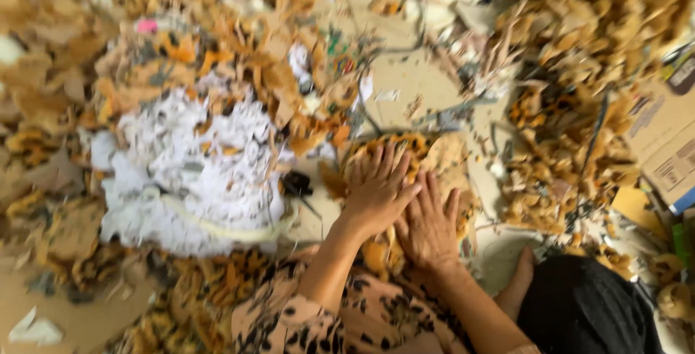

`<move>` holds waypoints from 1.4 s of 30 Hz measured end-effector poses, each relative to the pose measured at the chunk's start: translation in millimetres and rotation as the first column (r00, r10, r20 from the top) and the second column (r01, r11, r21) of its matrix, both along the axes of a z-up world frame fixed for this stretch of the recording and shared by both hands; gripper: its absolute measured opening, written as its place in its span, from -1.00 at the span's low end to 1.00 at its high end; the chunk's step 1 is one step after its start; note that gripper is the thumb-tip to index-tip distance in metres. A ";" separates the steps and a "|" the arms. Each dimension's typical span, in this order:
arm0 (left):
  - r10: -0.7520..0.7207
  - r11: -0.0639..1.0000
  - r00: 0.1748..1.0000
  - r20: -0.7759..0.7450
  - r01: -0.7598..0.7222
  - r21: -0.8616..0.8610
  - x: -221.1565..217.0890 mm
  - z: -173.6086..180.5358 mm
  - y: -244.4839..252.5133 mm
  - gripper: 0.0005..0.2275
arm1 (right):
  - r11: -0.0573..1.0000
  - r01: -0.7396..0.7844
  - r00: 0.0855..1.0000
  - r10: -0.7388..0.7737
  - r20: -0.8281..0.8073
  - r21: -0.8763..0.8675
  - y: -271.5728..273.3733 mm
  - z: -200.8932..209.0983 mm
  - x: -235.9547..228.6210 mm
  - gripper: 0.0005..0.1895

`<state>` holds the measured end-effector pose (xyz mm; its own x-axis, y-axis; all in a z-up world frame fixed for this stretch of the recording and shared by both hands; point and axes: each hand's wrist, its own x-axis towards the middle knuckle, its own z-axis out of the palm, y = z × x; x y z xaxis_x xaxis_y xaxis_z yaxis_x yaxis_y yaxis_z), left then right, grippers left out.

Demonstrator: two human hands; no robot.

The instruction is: The person cuts fabric scraps with scissors and sorts them from a pile into a cardboard box.

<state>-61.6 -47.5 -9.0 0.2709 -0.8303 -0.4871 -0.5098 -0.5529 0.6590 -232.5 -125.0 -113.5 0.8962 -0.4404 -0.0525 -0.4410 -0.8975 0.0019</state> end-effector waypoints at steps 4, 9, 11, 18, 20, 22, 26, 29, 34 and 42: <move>0.041 0.996 0.999 0.027 -0.038 -0.079 0.9 -2.3 -3.3 -0.33 | 0.985 0.006 0.995 -0.023 0.100 0.170 -12.5 21.0 2.9 -0.25; 0.075 0.981 0.995 0.064 -0.062 -0.183 -7.3 -3.6 -7.5 -0.34 | 0.991 0.019 0.962 -0.054 0.269 0.132 -33.4 41.6 -5.0 -0.40; 0.069 0.968 0.993 0.101 -0.042 -0.247 -13.5 -12.3 -9.7 -0.34 | 0.994 0.047 0.951 -0.075 0.299 0.101 -47.3 38.6 -5.9 -0.41; 0.088 0.921 0.973 0.215 0.003 -0.389 -26.9 -29.8 -17.6 -0.38 | 0.951 0.301 0.908 -0.264 0.324 -0.069 -142.7 14.8 -16.3 -0.60; 0.104 0.911 0.968 0.229 0.000 -0.413 -30.4 -28.0 -21.5 -0.38 | 0.942 0.295 0.916 -0.231 0.328 -0.159 -179.4 -6.0 -20.0 -0.64; 0.070 0.920 0.982 0.175 0.005 -0.391 -34.0 -23.0 -21.8 -0.39 | 0.870 0.363 0.904 -0.242 0.352 -0.335 -208.4 -23.9 -21.7 -0.71; 0.054 0.909 0.974 0.219 0.043 -0.415 -30.8 -22.6 -23.0 -0.46 | 0.875 0.460 0.861 -0.400 0.313 -0.147 -226.2 0.2 -2.7 -0.44; 0.073 0.896 0.964 0.256 0.049 -0.441 -28.3 -26.3 -22.9 -0.45 | 0.818 0.563 0.826 -0.556 0.088 -0.116 -243.5 3.7 -1.1 -0.45; 0.148 0.900 0.988 0.054 -0.112 -0.421 -13.8 -21.7 -23.4 -0.45 | 0.575 0.479 0.452 -0.809 0.375 0.663 -211.1 109.7 10.0 -0.85; 0.130 0.774 0.817 -0.561 -0.437 -0.457 8.0 18.0 -2.0 -0.34 | 0.125 -0.281 0.569 -0.777 0.271 0.951 -150.9 174.6 -19.0 -0.93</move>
